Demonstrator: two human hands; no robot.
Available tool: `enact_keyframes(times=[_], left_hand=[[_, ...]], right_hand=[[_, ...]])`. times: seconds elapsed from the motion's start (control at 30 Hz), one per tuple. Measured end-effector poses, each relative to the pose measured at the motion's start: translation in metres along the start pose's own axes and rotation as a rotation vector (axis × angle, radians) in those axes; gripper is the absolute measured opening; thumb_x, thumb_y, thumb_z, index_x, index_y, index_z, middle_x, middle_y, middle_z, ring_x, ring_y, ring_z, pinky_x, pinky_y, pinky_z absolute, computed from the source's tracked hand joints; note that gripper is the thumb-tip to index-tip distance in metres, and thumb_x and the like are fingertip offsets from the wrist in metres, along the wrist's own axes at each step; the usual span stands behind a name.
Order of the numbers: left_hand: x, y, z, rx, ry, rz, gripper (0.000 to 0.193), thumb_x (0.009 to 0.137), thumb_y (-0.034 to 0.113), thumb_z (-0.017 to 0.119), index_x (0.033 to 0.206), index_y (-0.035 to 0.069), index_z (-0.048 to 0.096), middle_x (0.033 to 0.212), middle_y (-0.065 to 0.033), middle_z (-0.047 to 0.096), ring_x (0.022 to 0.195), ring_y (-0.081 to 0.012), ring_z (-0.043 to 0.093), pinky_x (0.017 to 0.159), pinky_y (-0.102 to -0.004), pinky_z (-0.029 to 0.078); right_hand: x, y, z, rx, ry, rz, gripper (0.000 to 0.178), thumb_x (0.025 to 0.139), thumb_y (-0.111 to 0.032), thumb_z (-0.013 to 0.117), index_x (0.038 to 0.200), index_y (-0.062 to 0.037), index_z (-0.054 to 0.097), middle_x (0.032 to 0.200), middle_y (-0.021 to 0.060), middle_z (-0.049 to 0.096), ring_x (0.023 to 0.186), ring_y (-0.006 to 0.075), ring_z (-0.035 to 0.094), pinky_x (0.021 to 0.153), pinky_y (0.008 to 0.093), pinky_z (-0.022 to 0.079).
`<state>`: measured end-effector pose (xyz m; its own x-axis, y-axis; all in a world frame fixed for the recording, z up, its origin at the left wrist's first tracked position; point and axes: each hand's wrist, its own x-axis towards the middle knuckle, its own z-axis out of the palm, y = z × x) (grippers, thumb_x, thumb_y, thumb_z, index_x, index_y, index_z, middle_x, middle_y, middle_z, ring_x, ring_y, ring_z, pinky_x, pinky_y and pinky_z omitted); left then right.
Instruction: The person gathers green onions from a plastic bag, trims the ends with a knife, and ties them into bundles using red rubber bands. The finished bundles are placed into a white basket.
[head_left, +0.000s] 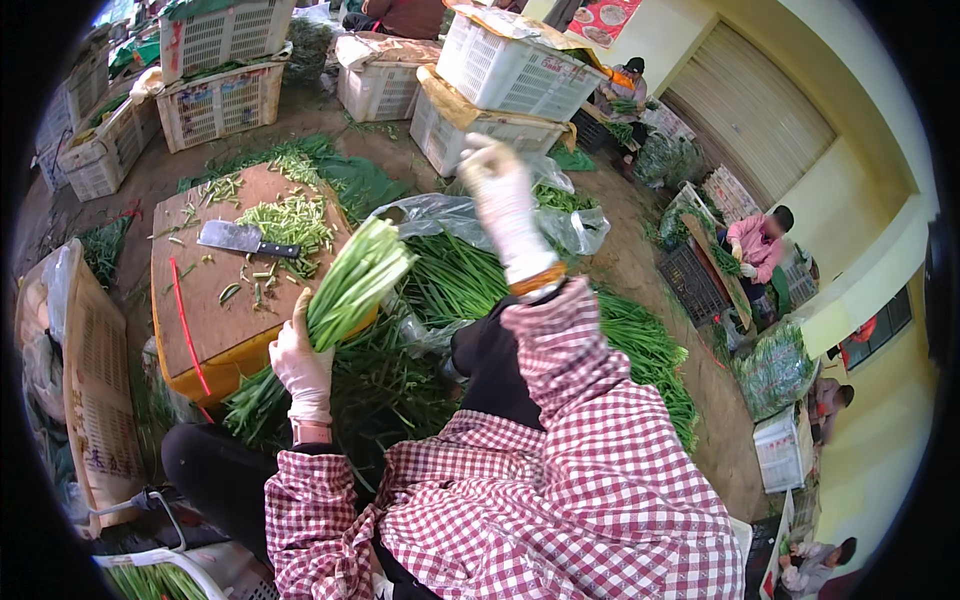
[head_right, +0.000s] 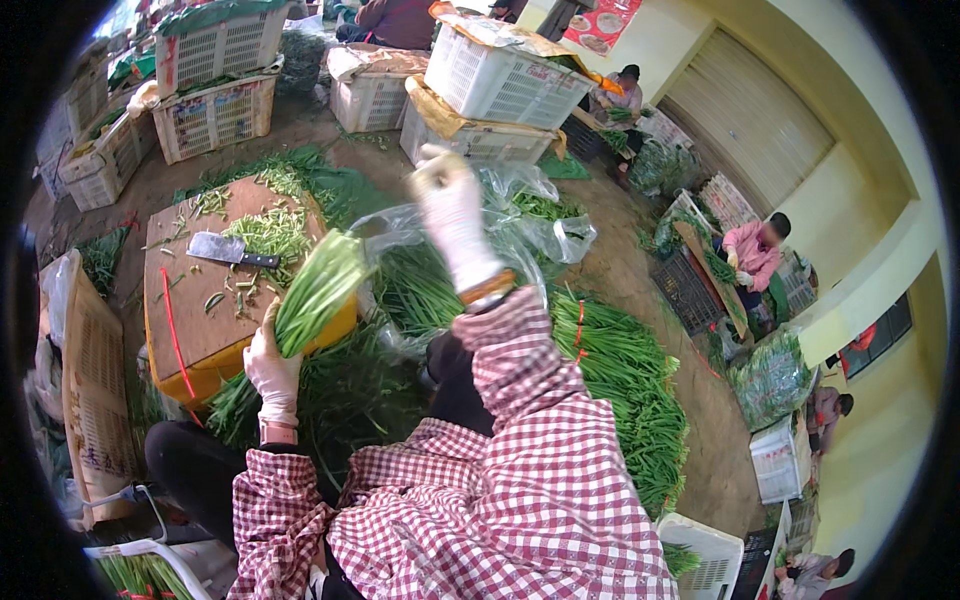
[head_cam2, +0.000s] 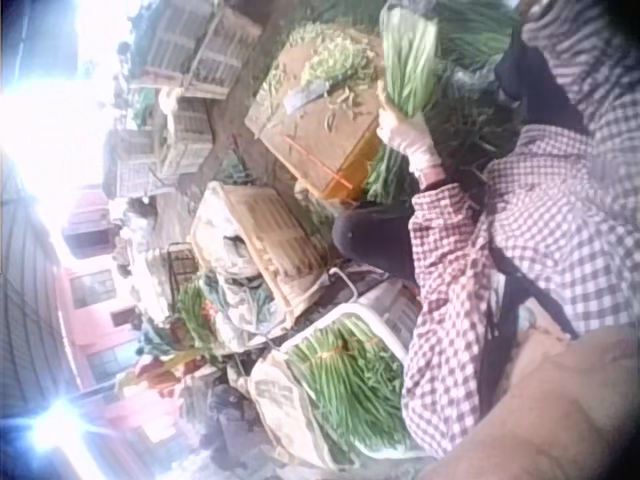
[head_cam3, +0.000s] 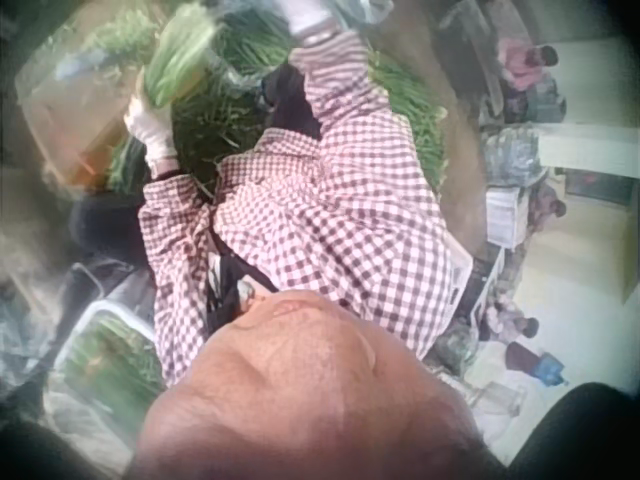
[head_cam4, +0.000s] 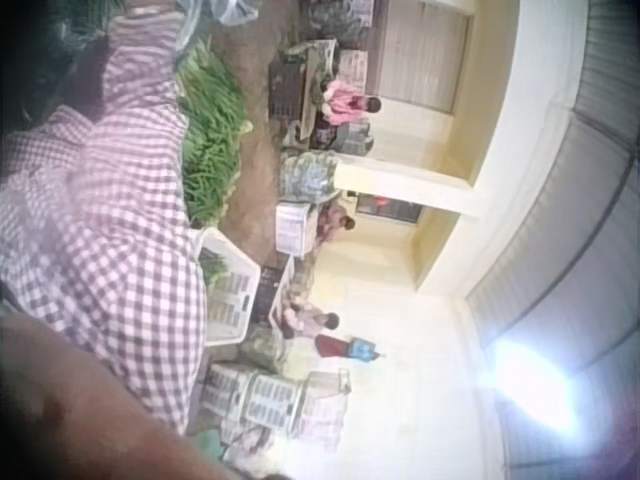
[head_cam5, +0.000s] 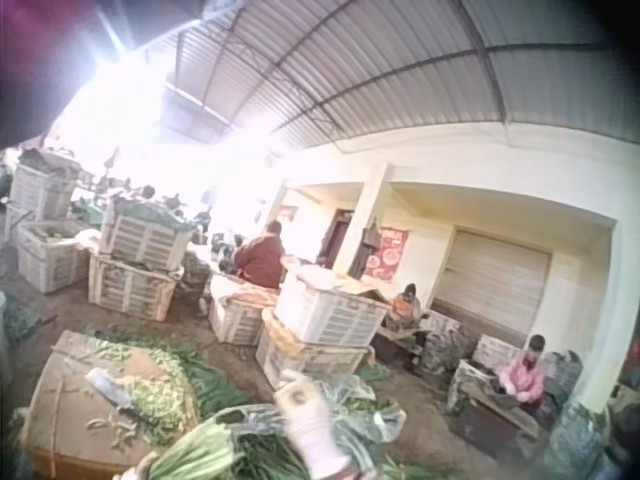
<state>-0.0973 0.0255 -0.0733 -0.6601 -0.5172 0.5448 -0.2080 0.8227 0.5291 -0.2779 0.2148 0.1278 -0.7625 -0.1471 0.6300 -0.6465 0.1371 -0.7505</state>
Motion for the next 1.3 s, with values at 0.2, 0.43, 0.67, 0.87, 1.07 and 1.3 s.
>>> enact_keyframes(times=[0.2,0.43,0.67,0.87,1.07,1.3], left_hand=[[0.009,0.001,-0.012,-1.168,-0.194,-0.489,0.034,0.079,0.014,0.076,0.109,0.002,0.066,0.097,0.0009,0.068,0.083,-0.0099,0.060,0.075,-0.0287,0.050],[0.009,0.020,-0.006,-1.320,-0.195,-0.366,0.045,0.080,0.015,0.077,0.120,0.001,0.061,0.108,-0.0047,0.067,0.096,-0.0144,0.062,0.088,-0.0294,0.050],[0.024,0.014,-0.016,-0.461,-0.455,-0.179,0.124,0.070,0.044,0.078,0.154,0.001,-0.001,0.095,-0.0184,0.071,0.085,-0.0367,0.069,0.078,-0.0410,0.055],[0.066,-0.034,-0.075,-0.528,-0.504,-0.099,0.104,0.068,0.056,0.080,0.147,0.005,0.035,0.104,-0.0216,0.070,0.098,-0.0398,0.066,0.085,-0.0444,0.053],[0.085,-0.145,-0.034,0.241,-0.013,-0.558,0.073,0.076,0.040,0.075,0.138,0.008,0.051,0.130,-0.0167,0.057,0.123,-0.0319,0.051,0.111,-0.0476,0.032],[0.073,-0.215,0.032,0.334,-0.032,-0.377,0.067,0.082,0.033,0.068,0.137,0.000,0.048,0.145,-0.0194,0.043,0.139,-0.0350,0.034,0.118,-0.0470,0.023]], right_hand=[[-0.047,0.019,-0.037,0.049,-0.887,0.562,0.030,0.095,-0.019,0.065,0.120,-0.0048,0.060,0.112,0.0129,0.066,0.098,0.0195,0.064,0.097,0.0338,0.048],[-0.138,0.046,0.095,0.352,-0.999,0.265,0.089,0.073,-0.039,0.087,0.141,-0.0026,0.041,0.128,0.0123,0.058,0.115,0.0217,0.056,0.097,0.0361,0.047],[-0.137,0.043,0.133,0.174,-0.664,0.399,0.080,0.066,-0.037,0.091,0.126,0.0011,0.055,0.119,0.0101,0.065,0.106,0.0215,0.064,0.093,0.0351,0.051],[-0.061,0.005,0.154,-0.018,-0.758,0.012,0.054,0.069,-0.020,0.085,0.114,-0.0020,0.062,0.102,0.0122,0.072,0.092,0.0218,0.069,0.084,0.0337,0.054],[0.002,-0.021,0.265,-0.685,-0.700,-0.583,0.070,0.071,-0.025,0.078,0.133,-0.0115,0.049,0.101,0.0169,0.070,0.089,0.0333,0.070,0.077,0.0423,0.056],[-0.072,0.061,0.410,-0.832,-0.968,-0.683,0.088,0.067,-0.027,0.080,0.143,-0.0063,0.041,0.113,0.0166,0.060,0.106,0.0332,0.061,0.090,0.0435,0.049]])
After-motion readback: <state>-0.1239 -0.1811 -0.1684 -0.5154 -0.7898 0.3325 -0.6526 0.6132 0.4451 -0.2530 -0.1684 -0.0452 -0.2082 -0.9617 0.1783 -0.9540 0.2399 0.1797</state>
